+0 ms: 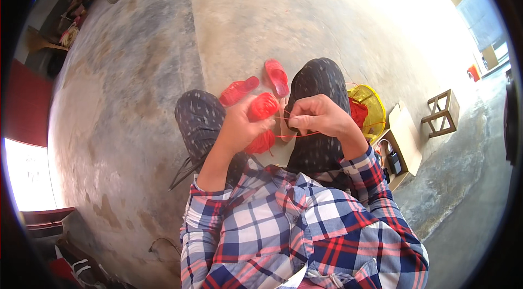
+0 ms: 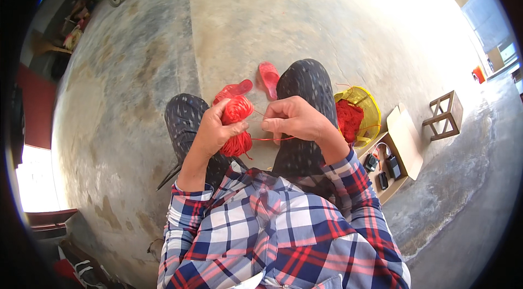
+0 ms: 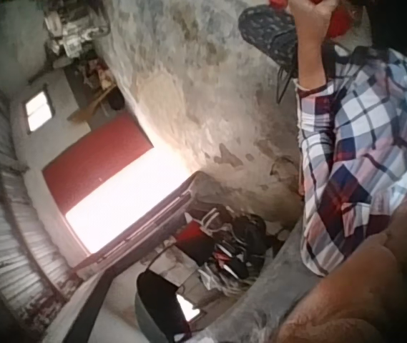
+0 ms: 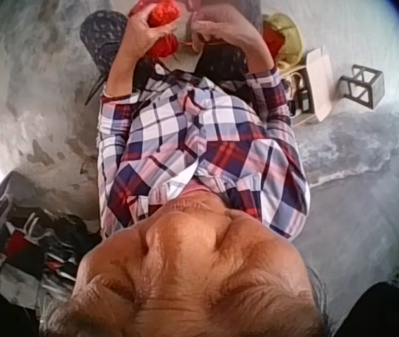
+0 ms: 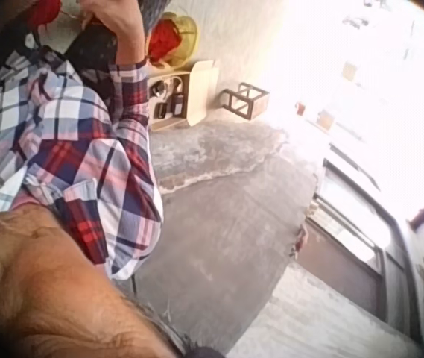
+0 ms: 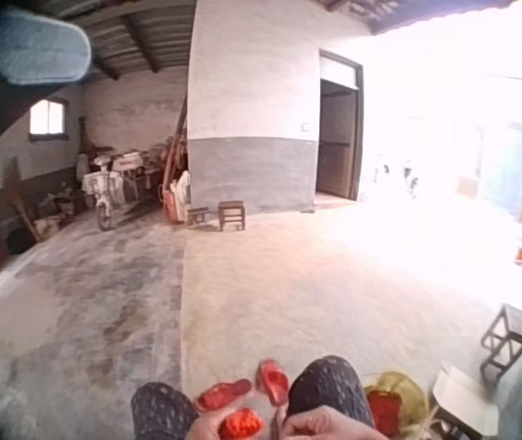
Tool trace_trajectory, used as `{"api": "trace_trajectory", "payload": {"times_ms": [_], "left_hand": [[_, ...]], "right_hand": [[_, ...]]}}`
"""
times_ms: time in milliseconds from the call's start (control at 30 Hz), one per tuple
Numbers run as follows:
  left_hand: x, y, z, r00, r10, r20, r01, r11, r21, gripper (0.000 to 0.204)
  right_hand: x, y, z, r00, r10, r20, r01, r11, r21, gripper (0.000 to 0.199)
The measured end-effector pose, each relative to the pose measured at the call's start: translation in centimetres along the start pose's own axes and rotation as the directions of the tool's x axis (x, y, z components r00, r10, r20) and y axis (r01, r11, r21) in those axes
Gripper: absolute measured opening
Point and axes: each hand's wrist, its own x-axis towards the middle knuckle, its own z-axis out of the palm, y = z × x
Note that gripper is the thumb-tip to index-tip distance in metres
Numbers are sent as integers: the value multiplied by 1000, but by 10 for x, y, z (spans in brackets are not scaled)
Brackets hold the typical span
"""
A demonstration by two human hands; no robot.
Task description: The person is winding red twine around various red and black plastic frames while sitting on the floor.
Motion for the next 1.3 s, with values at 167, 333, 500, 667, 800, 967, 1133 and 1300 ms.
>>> {"api": "trace_trajectory", "payload": {"times_ms": [167,333,500,667,800,967,1133,1300], "left_hand": [[0,-11,4,985,-169,-43,135,893,-429,40],[-4,-16,7,976,-206,-74,132,825,-549,41],[-12,-14,7,992,-84,99,124,845,-520,45],[-18,-4,14,989,-3,145,67,895,-441,48],[-19,4,15,988,29,155,-60,978,200,41],[-16,-3,24,997,59,-58,-10,778,628,37],[-2,-19,6,968,-153,-199,145,988,-52,36],[-9,-20,-6,962,-268,-60,165,740,-652,37]], "right_hand": [[-1,14,17,974,-220,-46,223,921,320,18],[11,32,30,961,-174,-215,256,853,455,15],[31,47,21,955,166,-246,85,641,763,17],[45,50,26,978,206,-42,-81,554,829,17],[50,28,30,938,189,-290,31,788,614,19],[29,8,55,856,-396,-331,195,842,-503,17],[18,18,62,792,-552,-259,273,702,-658,20],[20,35,36,962,-186,-202,121,947,-297,16]]}}
